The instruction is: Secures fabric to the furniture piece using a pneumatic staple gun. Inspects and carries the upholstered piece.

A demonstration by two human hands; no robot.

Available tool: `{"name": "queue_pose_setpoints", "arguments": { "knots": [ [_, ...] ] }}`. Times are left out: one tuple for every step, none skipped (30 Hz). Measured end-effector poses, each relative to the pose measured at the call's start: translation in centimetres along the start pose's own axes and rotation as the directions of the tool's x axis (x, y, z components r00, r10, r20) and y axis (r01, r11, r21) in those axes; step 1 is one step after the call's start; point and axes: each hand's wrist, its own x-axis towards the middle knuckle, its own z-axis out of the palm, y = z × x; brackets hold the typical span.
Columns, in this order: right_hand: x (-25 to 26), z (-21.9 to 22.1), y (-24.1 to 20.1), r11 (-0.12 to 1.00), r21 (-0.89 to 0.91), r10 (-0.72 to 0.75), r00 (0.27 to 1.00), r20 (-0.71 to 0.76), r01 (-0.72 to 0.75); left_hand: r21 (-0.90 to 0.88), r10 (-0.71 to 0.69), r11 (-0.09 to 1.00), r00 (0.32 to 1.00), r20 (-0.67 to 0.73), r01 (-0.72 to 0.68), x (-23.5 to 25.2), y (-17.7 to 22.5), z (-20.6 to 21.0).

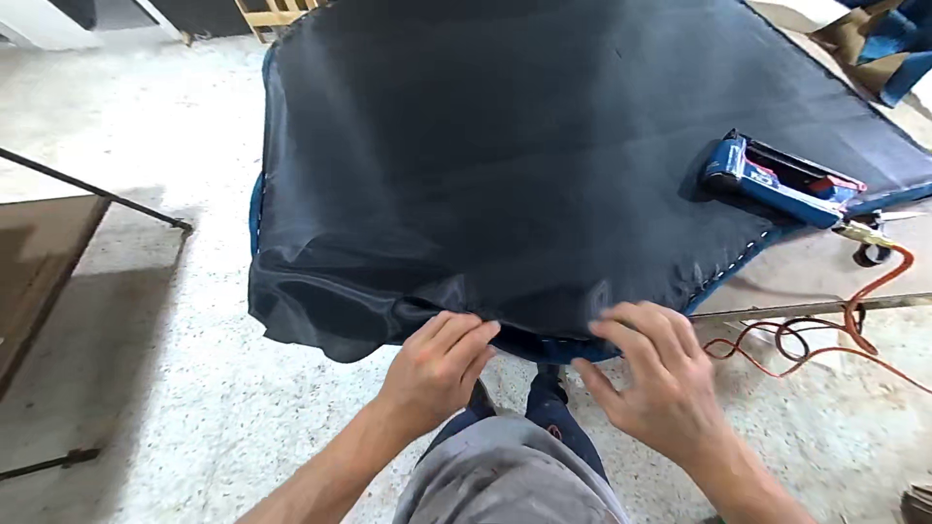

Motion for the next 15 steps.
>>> {"name": "queue_pose_setpoints", "arguments": {
  "knots": [
    [0.3, 1.0, 0.0, 1.0, -0.009, -0.014, 0.999, 0.039, 0.014, 0.001, 0.024, 1.0, 0.999, 0.035, -0.024, 0.9, -0.2, 0.1],
    [0.4, 2.1, 0.1, 1.0, -0.011, -0.025, 0.998, 0.06, 0.026, -0.002, 0.053, 0.999, 0.997, 0.062, -0.053, 1.6, -0.3, 0.4],
    [0.2, 3.1, 0.1, 1.0, -0.008, -0.03, 0.998, 0.055, 0.03, -0.009, 0.083, 0.997, 0.993, 0.079, -0.083, 2.3, -0.4, 0.7],
    [-0.1, 3.9, 0.1, 1.0, -0.006, -0.027, 0.999, 0.029, 0.027, -0.009, 0.115, 0.993, 0.99, 0.086, -0.114, 2.7, -0.5, 1.1],
    [-0.6, 4.6, 0.0, 1.0, -0.01, -0.02, 1.0, -0.005, 0.02, -0.005, 0.151, 0.988, 0.985, 0.078, -0.151, 3.0, -0.6, 1.6],
    [-1.2, 5.1, 0.1, 1.0, -0.013, -0.016, 0.999, -0.039, 0.016, 0.001, 0.19, 0.982, 0.98, 0.063, -0.19, 3.2, -0.6, 2.0],
    [-1.7, 5.5, 0.1, 1.0, -0.01, -0.019, 0.998, -0.064, 0.018, 0.003, 0.228, 0.974, 0.973, 0.047, -0.228, 3.3, -0.7, 2.4],
    [-2.1, 5.8, 0.2, 1.0, -0.004, -0.027, 0.997, -0.076, 0.027, 0.002, 0.261, 0.965, 0.965, 0.037, -0.261, 3.2, -0.9, 2.7],
    [-2.2, 5.9, 0.2, 0.999, 0.001, -0.039, 0.996, -0.08, 0.039, 0.003, 0.283, 0.959, 0.958, 0.038, -0.284, 3.1, -1.1, 2.8],
    [-2.1, 5.8, 0.2, 0.998, 0.008, -0.054, 0.995, -0.078, 0.055, 0.004, 0.296, 0.955, 0.954, 0.04, -0.297, 3.0, -1.3, 2.7],
    [-1.9, 5.7, 0.1, 0.997, 0.013, -0.073, 0.995, -0.073, 0.074, 0.008, 0.306, 0.952, 0.951, 0.042, -0.307, 2.9, -1.5, 2.6],
    [-1.6, 5.6, -0.1, 0.996, 0.016, -0.089, 0.994, -0.067, 0.091, 0.011, 0.315, 0.949, 0.948, 0.046, -0.316, 2.9, -1.6, 2.5],
    [-1.5, 5.5, -0.3, 0.995, 0.019, -0.101, 0.993, -0.062, 0.102, 0.016, 0.322, 0.946, 0.945, 0.051, -0.324, 2.9, -1.6, 2.4],
    [-1.4, 5.5, -0.4, 0.994, 0.019, -0.107, 0.992, -0.06, 0.109, 0.023, 0.322, 0.946, 0.945, 0.057, -0.324, 3.0, -1.5, 2.5],
    [-1.4, 5.5, -0.4, 0.994, 0.018, -0.11, 0.992, -0.06, 0.111, 0.038, 0.31, 0.949, 0.949, 0.062, -0.313, 3.1, -1.3, 2.5]
  ]
}}
